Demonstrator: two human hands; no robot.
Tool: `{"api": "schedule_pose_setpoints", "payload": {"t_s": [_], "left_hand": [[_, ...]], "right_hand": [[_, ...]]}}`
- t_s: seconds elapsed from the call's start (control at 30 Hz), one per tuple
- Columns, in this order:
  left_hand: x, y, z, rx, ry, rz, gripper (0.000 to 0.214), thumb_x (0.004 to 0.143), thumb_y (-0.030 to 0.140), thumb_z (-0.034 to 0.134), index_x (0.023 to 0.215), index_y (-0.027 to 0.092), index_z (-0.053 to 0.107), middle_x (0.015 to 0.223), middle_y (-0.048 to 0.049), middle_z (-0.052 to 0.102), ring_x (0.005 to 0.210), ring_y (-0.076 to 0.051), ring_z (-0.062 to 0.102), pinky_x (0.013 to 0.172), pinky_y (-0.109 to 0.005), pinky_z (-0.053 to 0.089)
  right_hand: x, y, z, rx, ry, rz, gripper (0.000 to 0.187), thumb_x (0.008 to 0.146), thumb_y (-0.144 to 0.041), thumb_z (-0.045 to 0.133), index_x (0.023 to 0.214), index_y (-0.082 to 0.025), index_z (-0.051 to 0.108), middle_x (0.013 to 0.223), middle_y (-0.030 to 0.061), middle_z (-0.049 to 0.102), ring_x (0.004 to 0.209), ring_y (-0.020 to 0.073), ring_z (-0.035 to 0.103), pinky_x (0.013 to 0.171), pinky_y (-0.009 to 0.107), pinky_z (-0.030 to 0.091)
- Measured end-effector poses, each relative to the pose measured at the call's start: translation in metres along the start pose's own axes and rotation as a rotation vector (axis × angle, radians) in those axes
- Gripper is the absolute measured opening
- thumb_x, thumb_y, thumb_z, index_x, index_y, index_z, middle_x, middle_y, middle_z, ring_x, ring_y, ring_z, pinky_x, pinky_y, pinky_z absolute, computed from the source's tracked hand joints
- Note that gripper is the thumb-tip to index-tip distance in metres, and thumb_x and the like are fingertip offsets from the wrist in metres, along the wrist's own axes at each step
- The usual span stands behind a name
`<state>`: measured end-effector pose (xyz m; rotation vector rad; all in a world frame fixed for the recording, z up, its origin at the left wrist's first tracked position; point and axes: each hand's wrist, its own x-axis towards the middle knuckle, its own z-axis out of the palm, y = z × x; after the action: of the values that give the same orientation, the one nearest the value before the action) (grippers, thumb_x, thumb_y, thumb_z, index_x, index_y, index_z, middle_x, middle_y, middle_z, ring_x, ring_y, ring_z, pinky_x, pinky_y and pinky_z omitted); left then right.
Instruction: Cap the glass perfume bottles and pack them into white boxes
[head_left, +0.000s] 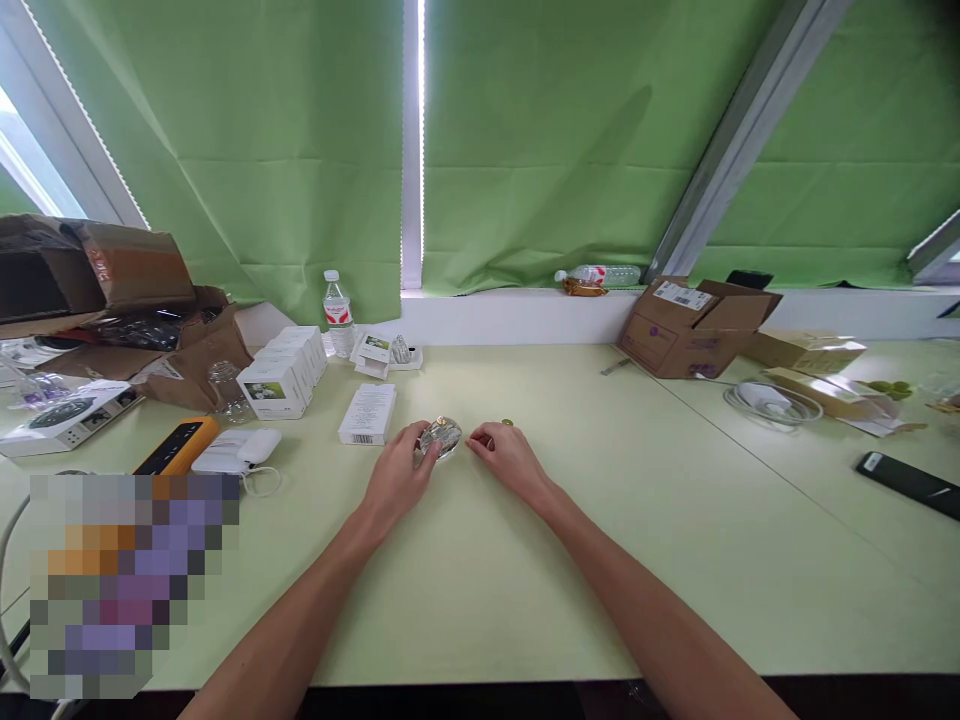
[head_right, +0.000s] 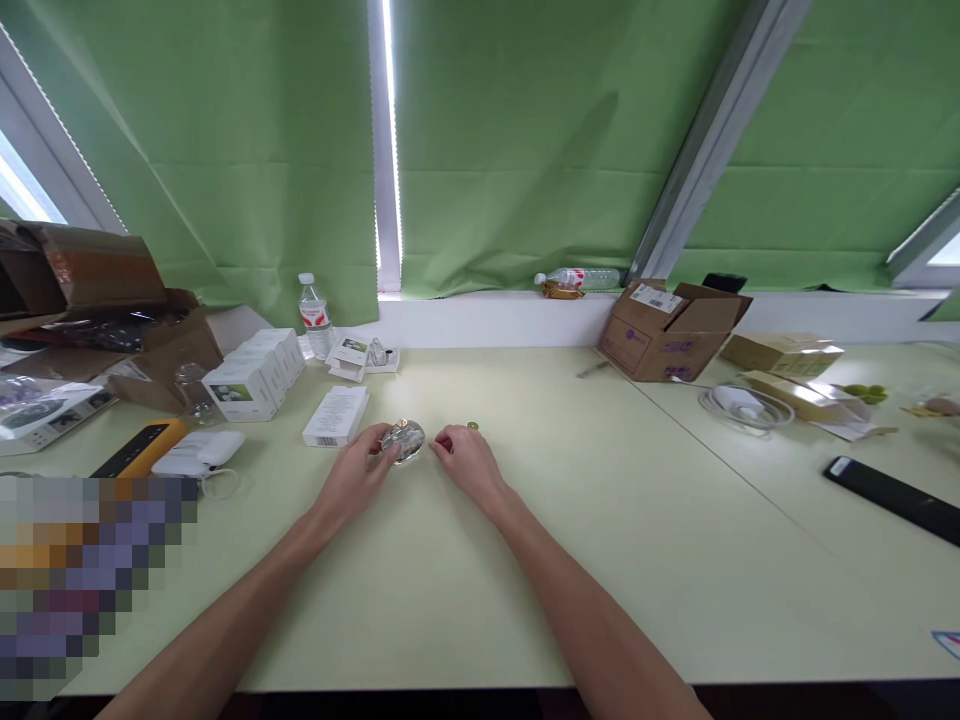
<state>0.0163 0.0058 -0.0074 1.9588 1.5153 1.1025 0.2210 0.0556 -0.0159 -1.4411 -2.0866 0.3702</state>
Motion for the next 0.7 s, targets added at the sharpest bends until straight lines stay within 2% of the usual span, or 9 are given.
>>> {"api": "schedule_pose_setpoints", "payload": {"t_s": [0.2,0.37,0.7], "left_hand": [[-0.001,0.001,0.001,-0.032,-0.006,0.006,0.036,0.092,0.045,0.045,0.119,0.025,0.057,0.119,-0.0085,0.064,0.097,-0.022,0.064,0.078,-0.032,0.051],[-0.002,0.003,0.001,-0.041,-0.019,-0.004,0.038,0.091,0.046,0.045,0.12,0.024,0.056,0.12,-0.0095,0.062,0.094,-0.021,0.064,0.078,-0.032,0.051],[-0.002,0.007,0.0,-0.029,-0.032,0.029,0.032,0.09,0.042,0.049,0.115,0.024,0.057,0.11,-0.0065,0.065,0.086,-0.019,0.065,0.076,-0.031,0.051]], "right_hand": [[-0.003,-0.014,-0.004,0.074,0.085,-0.072,0.019,0.09,-0.031,0.052,0.089,-0.021,0.068,0.086,0.0039,0.071,0.072,0.0165,0.062,0.072,0.03,0.046],[-0.007,-0.025,-0.005,0.186,0.156,-0.108,0.021,0.09,-0.033,0.051,0.094,-0.022,0.068,0.092,0.0046,0.071,0.067,0.0154,0.061,0.068,0.03,0.048],[-0.011,-0.039,-0.005,0.456,0.149,-0.098,0.019,0.086,-0.032,0.056,0.094,-0.022,0.07,0.091,0.0038,0.071,0.066,0.0143,0.061,0.063,0.029,0.052]]}}
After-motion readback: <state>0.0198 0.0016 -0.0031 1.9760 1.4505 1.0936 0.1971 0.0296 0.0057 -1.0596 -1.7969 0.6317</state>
